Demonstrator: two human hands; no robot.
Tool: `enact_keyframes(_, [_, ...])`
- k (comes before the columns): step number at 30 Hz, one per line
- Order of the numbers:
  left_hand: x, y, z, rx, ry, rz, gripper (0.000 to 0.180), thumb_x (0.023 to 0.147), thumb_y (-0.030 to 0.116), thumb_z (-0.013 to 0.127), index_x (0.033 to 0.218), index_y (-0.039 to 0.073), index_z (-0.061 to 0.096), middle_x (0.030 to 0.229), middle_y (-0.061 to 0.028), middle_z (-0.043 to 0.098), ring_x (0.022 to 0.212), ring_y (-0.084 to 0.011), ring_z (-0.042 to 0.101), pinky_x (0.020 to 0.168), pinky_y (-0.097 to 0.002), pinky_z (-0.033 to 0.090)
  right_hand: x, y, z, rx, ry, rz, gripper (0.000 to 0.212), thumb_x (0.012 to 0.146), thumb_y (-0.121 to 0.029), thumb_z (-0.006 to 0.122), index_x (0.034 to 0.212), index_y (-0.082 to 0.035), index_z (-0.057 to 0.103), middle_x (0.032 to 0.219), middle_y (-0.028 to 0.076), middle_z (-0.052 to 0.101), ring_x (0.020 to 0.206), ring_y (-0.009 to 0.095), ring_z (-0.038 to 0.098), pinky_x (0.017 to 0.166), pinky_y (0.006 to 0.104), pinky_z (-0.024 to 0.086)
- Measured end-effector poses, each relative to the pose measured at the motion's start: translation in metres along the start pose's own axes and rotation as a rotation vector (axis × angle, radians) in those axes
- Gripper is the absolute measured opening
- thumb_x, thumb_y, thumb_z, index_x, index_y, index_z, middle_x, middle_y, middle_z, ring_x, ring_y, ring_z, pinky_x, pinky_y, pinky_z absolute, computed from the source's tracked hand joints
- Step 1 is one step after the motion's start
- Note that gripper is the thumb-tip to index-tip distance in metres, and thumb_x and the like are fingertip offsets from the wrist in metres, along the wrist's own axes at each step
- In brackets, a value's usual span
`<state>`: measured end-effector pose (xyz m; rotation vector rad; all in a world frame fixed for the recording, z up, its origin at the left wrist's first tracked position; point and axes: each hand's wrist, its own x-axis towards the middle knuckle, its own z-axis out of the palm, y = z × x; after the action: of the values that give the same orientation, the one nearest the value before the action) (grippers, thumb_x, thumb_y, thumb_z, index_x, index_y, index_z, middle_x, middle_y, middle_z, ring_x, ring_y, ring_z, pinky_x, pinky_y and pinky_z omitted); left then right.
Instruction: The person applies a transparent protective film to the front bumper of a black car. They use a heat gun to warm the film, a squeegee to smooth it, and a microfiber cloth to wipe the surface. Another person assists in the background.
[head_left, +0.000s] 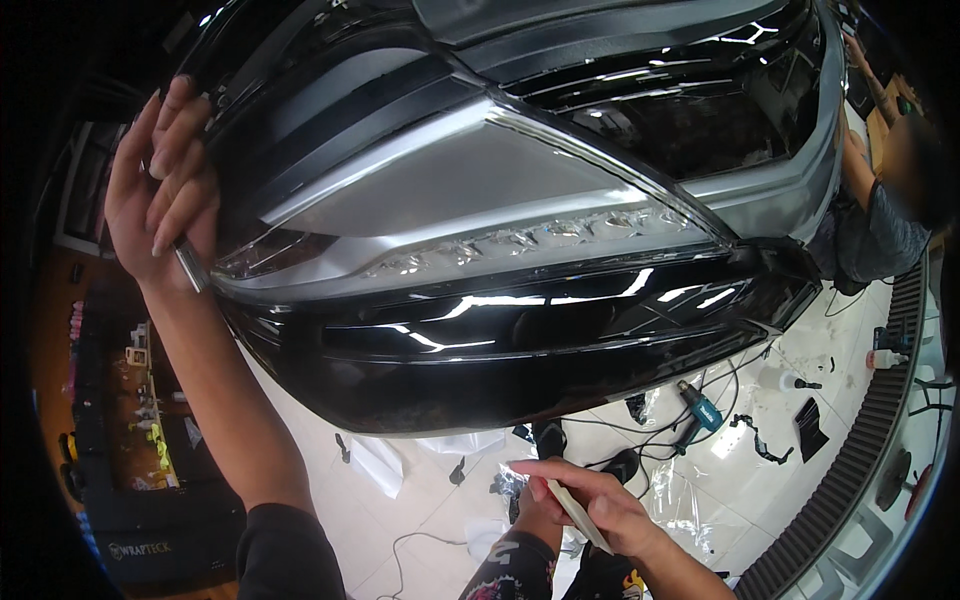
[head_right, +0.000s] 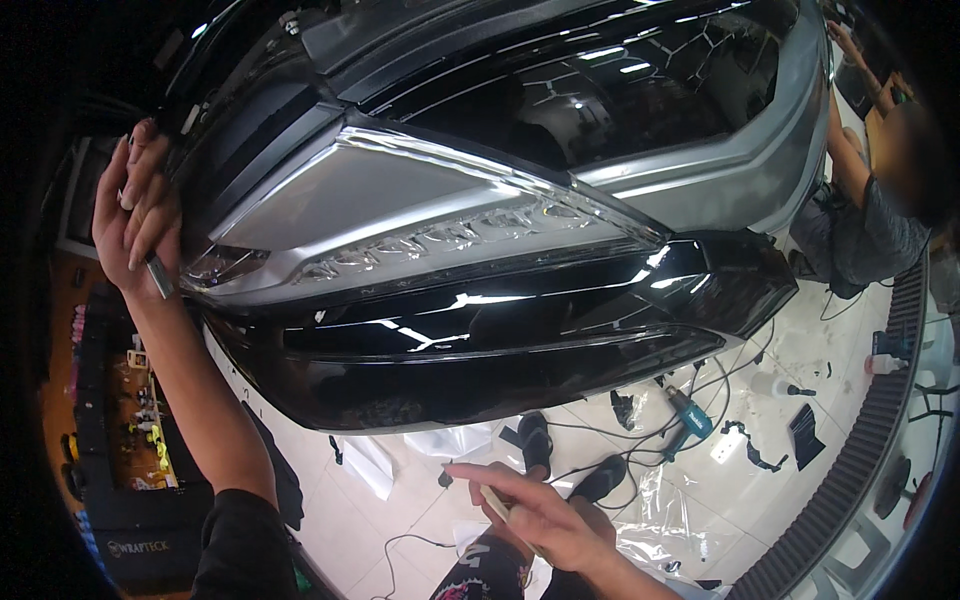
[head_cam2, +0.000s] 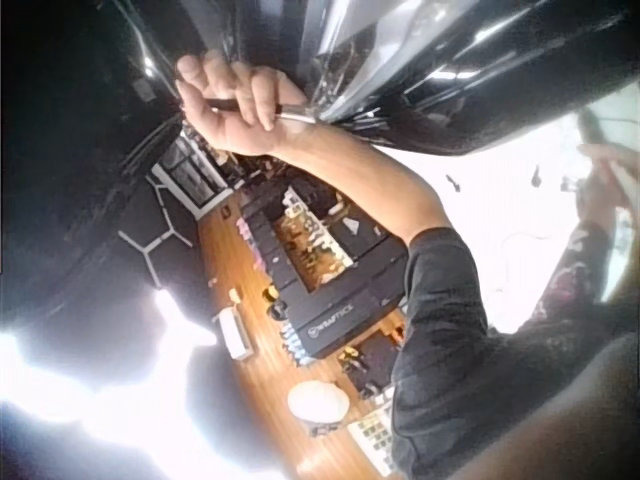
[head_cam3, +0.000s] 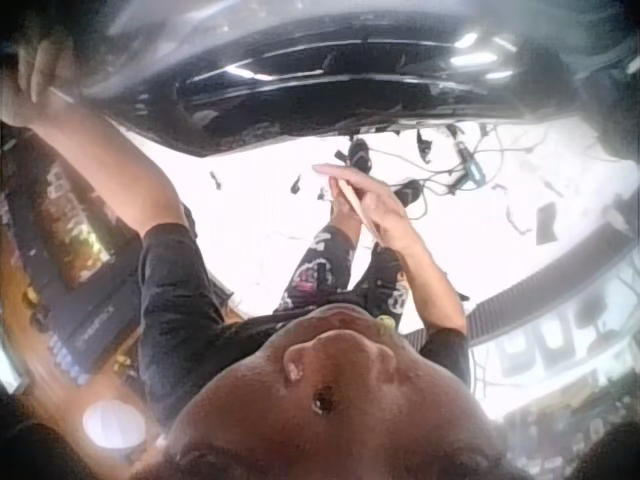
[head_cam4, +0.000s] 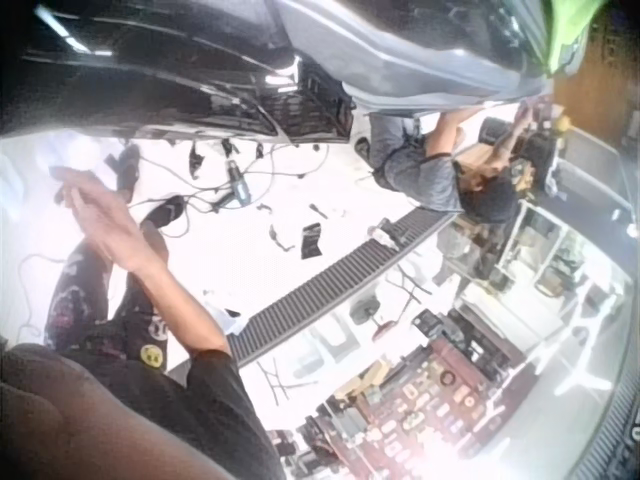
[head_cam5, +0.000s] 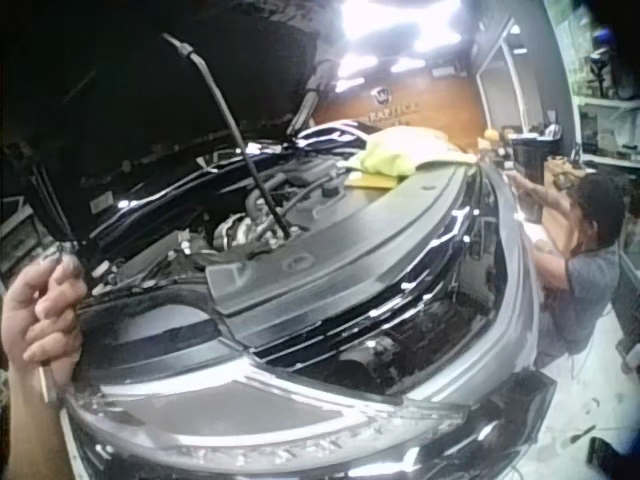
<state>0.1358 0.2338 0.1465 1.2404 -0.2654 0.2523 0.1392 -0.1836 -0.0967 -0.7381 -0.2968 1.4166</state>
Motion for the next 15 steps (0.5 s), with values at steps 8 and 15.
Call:
enact_keyframes(8, [-0.002,-0.004,0.006,0.012,0.092,0.027,0.024,0.11,0.011,0.031,0.124,-0.008,0.037,0.079,-0.0095,0.047,0.035,-0.0043,0.035,0.025,-0.0163,0.035,0.011,-0.006,0.006,0.035,0.022,0.022,0.06,0.101,-0.033,0.05,0.15,0.002,0.047,0.109,0.007,0.054,0.091,0.015,0.051,0.077,0.029,0.043])
enact_keyframes(15, [-0.005,-0.006,0.01,-0.001,0.146,0.023,0.025,0.111,0.013,0.03,0.123,-0.008,0.038,0.079,-0.0108,0.049,0.035,-0.0053,0.036,0.026,-0.0164,0.035,0.001,-0.02,0.021,-0.193,0.283,-0.05,0.025,0.098,-0.007,0.064,0.121,0.005,0.064,0.118,0.017,0.065,0.106,0.023,0.065,0.097,0.0358,0.051])
